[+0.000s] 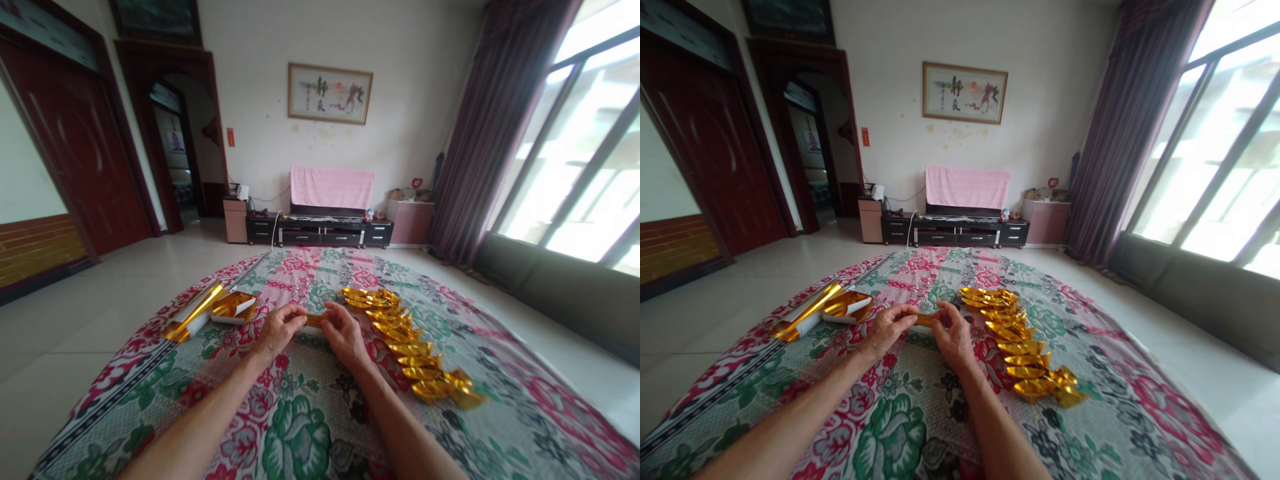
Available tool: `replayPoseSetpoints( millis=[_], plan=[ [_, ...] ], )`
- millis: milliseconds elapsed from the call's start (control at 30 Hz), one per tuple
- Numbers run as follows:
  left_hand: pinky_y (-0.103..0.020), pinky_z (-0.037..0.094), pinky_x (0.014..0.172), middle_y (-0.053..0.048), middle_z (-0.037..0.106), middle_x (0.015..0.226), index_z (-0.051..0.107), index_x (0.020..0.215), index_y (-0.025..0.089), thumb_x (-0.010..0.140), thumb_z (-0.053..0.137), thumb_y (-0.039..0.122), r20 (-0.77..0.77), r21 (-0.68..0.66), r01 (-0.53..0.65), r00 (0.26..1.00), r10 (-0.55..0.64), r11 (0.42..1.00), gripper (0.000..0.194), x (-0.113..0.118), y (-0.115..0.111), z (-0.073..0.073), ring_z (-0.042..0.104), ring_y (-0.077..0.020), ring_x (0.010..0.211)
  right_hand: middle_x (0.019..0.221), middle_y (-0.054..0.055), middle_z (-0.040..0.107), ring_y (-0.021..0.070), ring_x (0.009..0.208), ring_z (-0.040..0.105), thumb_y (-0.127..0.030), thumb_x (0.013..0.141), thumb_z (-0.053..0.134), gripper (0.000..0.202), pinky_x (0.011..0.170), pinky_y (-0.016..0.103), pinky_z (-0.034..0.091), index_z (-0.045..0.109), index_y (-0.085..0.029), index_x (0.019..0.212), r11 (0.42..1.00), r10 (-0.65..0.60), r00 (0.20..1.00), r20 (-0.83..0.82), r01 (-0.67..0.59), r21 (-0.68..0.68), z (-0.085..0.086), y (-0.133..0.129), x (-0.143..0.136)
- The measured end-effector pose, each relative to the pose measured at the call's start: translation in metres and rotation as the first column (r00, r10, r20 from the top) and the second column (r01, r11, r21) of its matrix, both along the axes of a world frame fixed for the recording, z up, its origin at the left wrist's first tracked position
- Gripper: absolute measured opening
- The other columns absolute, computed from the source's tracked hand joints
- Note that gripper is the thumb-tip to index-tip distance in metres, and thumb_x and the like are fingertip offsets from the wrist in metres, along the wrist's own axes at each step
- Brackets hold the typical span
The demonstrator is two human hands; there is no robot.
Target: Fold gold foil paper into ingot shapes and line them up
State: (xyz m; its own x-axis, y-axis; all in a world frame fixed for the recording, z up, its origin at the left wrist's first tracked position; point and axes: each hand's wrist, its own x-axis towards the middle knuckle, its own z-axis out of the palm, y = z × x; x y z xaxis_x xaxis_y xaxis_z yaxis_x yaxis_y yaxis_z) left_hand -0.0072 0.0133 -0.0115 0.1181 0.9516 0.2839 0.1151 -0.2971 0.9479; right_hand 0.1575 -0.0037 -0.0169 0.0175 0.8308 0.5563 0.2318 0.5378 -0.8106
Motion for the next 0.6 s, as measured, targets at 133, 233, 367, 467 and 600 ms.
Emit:
replayPoseSetpoints(
  millis=[133, 233, 367, 467, 600],
  plan=[
    [-0.02, 0.043, 0.059, -0.001, 0.063, 0.074, 0.061, 0.095, 0.015, 0.068, 0.06, 0.029, 0.051, -0.005, 0.024, 0.998, -0.024, 1.0, 0.03, 0.0013, -0.001, 0.0015, 0.055, -0.0109, 0.064, 0.076, 0.001, 0.06, 0.0111, 0.065, 0.056, -0.023, 0.075, 0.051, 0.029, 0.062, 0.022, 0.047, 0.054, -0.015, 0.102, 1.0, -0.003, 1.0, -0.012, 0.003, -0.007, -0.0021, 0.0014, 0.0004],
    [-0.022, 0.046, 0.063, -0.002, 0.064, 0.08, 0.059, 0.103, 0.015, 0.068, 0.06, 0.027, 0.078, -0.023, 0.045, 0.996, -0.043, 0.999, 0.037, 0.0023, -0.0018, 0.003, 0.058, -0.0127, 0.069, 0.077, 0.002, 0.061, 0.0117, 0.067, 0.057, -0.024, 0.076, 0.05, 0.027, 0.063, 0.022, 0.048, 0.055, -0.015, 0.101, 1.0, -0.029, 1.0, 0.01, 0.029, -0.003, -0.0014, 0.001, 0.0004],
    [-0.023, 0.046, 0.064, -0.003, 0.065, 0.084, 0.058, 0.105, 0.015, 0.067, 0.06, 0.028, 0.076, -0.019, 0.046, 0.996, -0.044, 0.999, 0.04, 0.002, -0.0024, 0.0034, 0.06, -0.0134, 0.071, 0.081, 0.004, 0.062, 0.0131, 0.071, 0.058, -0.024, 0.076, 0.051, 0.027, 0.064, 0.023, 0.048, 0.057, -0.015, 0.1, 0.999, -0.042, 0.999, 0.028, 0.042, 0.01, -0.0012, 0.0004, 0.0004],
    [-0.023, 0.046, 0.063, -0.004, 0.065, 0.083, 0.059, 0.102, 0.015, 0.068, 0.06, 0.029, 0.063, -0.001, 0.028, 0.998, -0.028, 1.0, 0.037, 0.0011, -0.0019, 0.0022, 0.059, -0.0131, 0.07, 0.08, 0.004, 0.063, 0.013, 0.07, 0.058, -0.024, 0.075, 0.051, 0.026, 0.064, 0.023, 0.048, 0.058, -0.015, 0.099, 0.999, -0.044, 0.998, 0.042, 0.044, 0.007, -0.002, 0.0003, 0.0005],
    [-0.022, 0.045, 0.06, -0.002, 0.064, 0.073, 0.063, 0.09, 0.014, 0.069, 0.059, 0.03, 0.001, 0.033, 0.007, 1.0, -0.007, 0.999, 0.027, 0.0003, -0.0009, 0.0008, 0.058, -0.0126, 0.064, 0.075, 0.002, 0.062, 0.0117, 0.063, 0.056, -0.024, 0.075, 0.05, 0.025, 0.058, 0.021, 0.045, 0.06, -0.015, 0.096, 0.999, -0.033, 0.995, 0.091, 0.036, -0.026, -0.0016, -0.0008, 0.001]
  ],
)
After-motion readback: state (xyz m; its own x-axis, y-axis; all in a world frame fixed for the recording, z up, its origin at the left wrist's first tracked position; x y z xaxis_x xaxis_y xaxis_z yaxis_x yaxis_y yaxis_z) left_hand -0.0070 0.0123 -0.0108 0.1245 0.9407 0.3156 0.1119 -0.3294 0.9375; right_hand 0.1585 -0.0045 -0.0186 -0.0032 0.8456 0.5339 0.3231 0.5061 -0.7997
